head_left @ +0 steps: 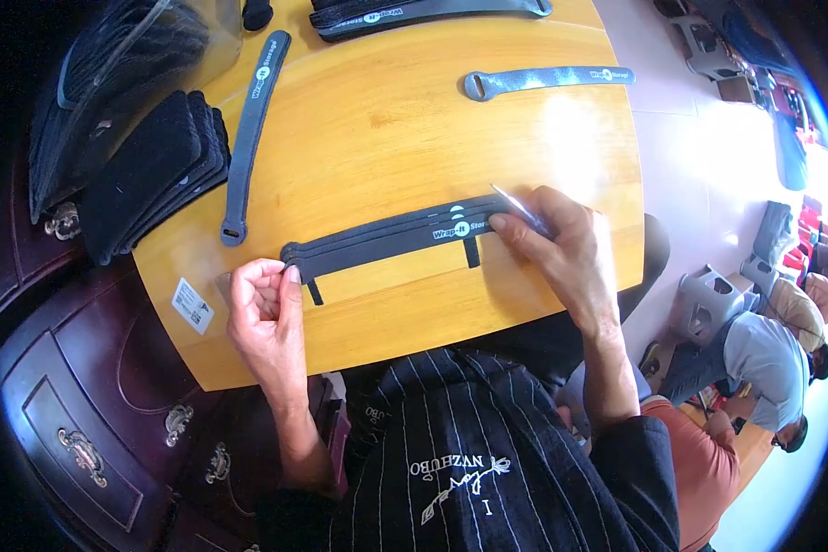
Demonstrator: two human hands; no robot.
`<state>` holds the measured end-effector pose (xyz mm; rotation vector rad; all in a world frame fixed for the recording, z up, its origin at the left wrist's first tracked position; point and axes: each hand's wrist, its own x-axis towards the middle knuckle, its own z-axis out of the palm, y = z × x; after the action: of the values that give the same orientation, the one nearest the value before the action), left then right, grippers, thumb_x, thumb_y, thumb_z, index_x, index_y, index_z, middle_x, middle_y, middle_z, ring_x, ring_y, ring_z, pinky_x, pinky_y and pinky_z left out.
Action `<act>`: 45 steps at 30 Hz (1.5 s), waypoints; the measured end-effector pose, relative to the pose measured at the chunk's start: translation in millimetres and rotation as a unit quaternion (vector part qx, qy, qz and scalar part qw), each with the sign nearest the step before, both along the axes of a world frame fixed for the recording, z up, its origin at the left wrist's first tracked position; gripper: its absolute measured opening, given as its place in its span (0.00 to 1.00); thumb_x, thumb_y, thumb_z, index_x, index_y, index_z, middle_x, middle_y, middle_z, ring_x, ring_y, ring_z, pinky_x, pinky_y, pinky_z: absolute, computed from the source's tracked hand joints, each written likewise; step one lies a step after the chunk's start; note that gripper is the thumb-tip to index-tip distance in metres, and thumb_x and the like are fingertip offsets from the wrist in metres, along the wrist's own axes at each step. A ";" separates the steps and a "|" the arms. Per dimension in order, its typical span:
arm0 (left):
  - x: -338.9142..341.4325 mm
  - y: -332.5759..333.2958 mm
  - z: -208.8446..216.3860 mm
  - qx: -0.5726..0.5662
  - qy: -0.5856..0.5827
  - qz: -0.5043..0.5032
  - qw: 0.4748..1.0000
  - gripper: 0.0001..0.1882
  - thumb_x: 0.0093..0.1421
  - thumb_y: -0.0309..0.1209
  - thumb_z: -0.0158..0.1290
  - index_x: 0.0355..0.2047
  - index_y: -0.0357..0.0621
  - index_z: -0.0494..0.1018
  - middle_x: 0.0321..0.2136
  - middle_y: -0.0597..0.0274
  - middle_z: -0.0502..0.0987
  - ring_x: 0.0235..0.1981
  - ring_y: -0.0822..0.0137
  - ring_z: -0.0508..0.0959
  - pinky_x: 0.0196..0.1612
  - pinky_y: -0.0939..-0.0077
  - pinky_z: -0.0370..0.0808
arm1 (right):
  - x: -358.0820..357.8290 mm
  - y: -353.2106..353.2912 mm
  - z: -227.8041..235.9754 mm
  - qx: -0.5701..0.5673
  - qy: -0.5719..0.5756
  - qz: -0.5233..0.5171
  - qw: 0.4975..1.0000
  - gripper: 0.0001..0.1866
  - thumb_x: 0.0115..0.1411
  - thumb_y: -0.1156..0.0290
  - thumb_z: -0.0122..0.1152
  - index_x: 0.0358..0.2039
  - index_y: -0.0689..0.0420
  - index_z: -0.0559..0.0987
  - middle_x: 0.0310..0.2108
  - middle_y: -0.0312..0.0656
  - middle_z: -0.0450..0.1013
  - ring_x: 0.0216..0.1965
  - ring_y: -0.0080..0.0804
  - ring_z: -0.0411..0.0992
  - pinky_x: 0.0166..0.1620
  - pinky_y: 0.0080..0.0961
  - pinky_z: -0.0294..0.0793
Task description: The person is using a small tool to remove excess material or debris from pre-punched holes in black product straps.
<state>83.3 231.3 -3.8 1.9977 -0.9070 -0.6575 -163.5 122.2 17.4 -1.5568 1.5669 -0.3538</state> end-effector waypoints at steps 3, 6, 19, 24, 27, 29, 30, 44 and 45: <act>3.1 2.5 0.6 -0.027 -0.007 -0.012 1.000 0.06 0.57 0.20 0.56 0.34 0.38 0.71 0.25 0.71 0.71 0.23 0.83 0.67 0.27 0.89 0.66 | 2.2 0.2 -3.9 -0.048 0.009 0.008 0.999 0.14 0.52 0.65 0.69 0.26 0.61 0.75 0.14 0.38 0.65 0.17 0.23 0.62 0.23 0.23 0.64; 3.2 5.2 1.3 -0.002 -0.006 -0.019 1.000 0.04 0.58 0.20 0.55 0.34 0.37 0.73 0.26 0.69 0.72 0.24 0.83 0.69 0.28 0.89 0.67 | 4.3 -0.8 0.5 -0.058 0.042 0.014 0.997 0.15 0.50 0.65 0.70 0.26 0.61 0.73 0.15 0.39 0.67 0.17 0.26 0.64 0.24 0.24 0.66; -3.2 -5.3 9.8 -0.023 -0.051 -0.109 0.992 0.04 0.56 0.18 0.56 0.31 0.36 0.72 0.26 0.64 0.70 0.25 0.76 0.72 0.27 0.83 0.69 | 20.9 -5.3 6.8 -0.075 0.051 0.122 0.988 0.14 0.54 0.61 0.65 0.27 0.59 0.75 0.19 0.46 0.73 0.22 0.41 0.74 0.28 0.31 0.71; 3.9 -4.1 15.7 0.023 -0.016 -0.126 0.992 0.05 0.55 0.18 0.56 0.30 0.36 0.71 0.27 0.64 0.70 0.26 0.75 0.72 0.29 0.83 0.69 | 10.3 -28.3 15.6 -0.031 0.004 0.168 0.985 0.15 0.52 0.63 0.68 0.28 0.62 0.76 0.18 0.42 0.70 0.20 0.31 0.69 0.25 0.28 0.66; 2.2 -0.1 22.2 0.010 -0.004 -0.114 0.993 0.04 0.56 0.19 0.56 0.31 0.35 0.72 0.27 0.64 0.71 0.26 0.75 0.72 0.29 0.83 0.69 | 5.4 -57.6 17.7 -0.253 0.082 0.090 0.960 0.10 0.56 0.64 0.62 0.36 0.55 0.76 0.35 0.41 0.72 0.31 0.40 0.75 0.34 0.35 0.72; -4.0 -0.3 29.0 0.002 0.011 -0.098 0.995 0.04 0.57 0.20 0.56 0.32 0.35 0.72 0.27 0.65 0.72 0.26 0.77 0.72 0.29 0.84 0.69 | 1.6 -75.7 11.0 -0.287 0.114 0.080 0.948 0.10 0.57 0.65 0.61 0.37 0.55 0.76 0.39 0.40 0.71 0.32 0.40 0.75 0.36 0.36 0.73; -6.8 1.5 30.7 -0.003 0.009 -0.099 0.995 0.04 0.57 0.20 0.56 0.32 0.35 0.72 0.27 0.65 0.72 0.26 0.77 0.72 0.29 0.84 0.69 | 1.3 -82.6 6.0 -0.318 0.141 0.074 0.935 0.09 0.58 0.66 0.60 0.37 0.54 0.76 0.44 0.40 0.70 0.34 0.41 0.75 0.38 0.37 0.73; -72.0 1.5 34.0 -0.122 0.282 -0.091 0.947 0.07 0.56 0.17 0.56 0.36 0.34 0.75 0.30 0.62 0.73 0.27 0.76 0.75 0.28 0.86 0.71 | -4.9 29.6 39.1 -0.082 -0.025 0.191 0.978 0.08 0.55 0.67 0.64 0.33 0.55 0.76 0.18 0.44 0.72 0.22 0.39 0.75 0.26 0.31 0.71; -65.5 7.7 27.8 -0.107 0.278 -0.145 0.944 0.08 0.56 0.17 0.56 0.37 0.34 0.75 0.30 0.62 0.74 0.26 0.76 0.75 0.28 0.86 0.72 | -1.5 37.1 39.9 -0.085 -0.042 0.204 0.974 0.09 0.55 0.67 0.64 0.33 0.55 0.76 0.18 0.44 0.73 0.22 0.40 0.75 0.26 0.31 0.72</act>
<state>17.9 239.0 24.0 1.3817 -0.8772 -1.1634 -165.0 159.3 57.4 -1.9233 1.1375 -0.3229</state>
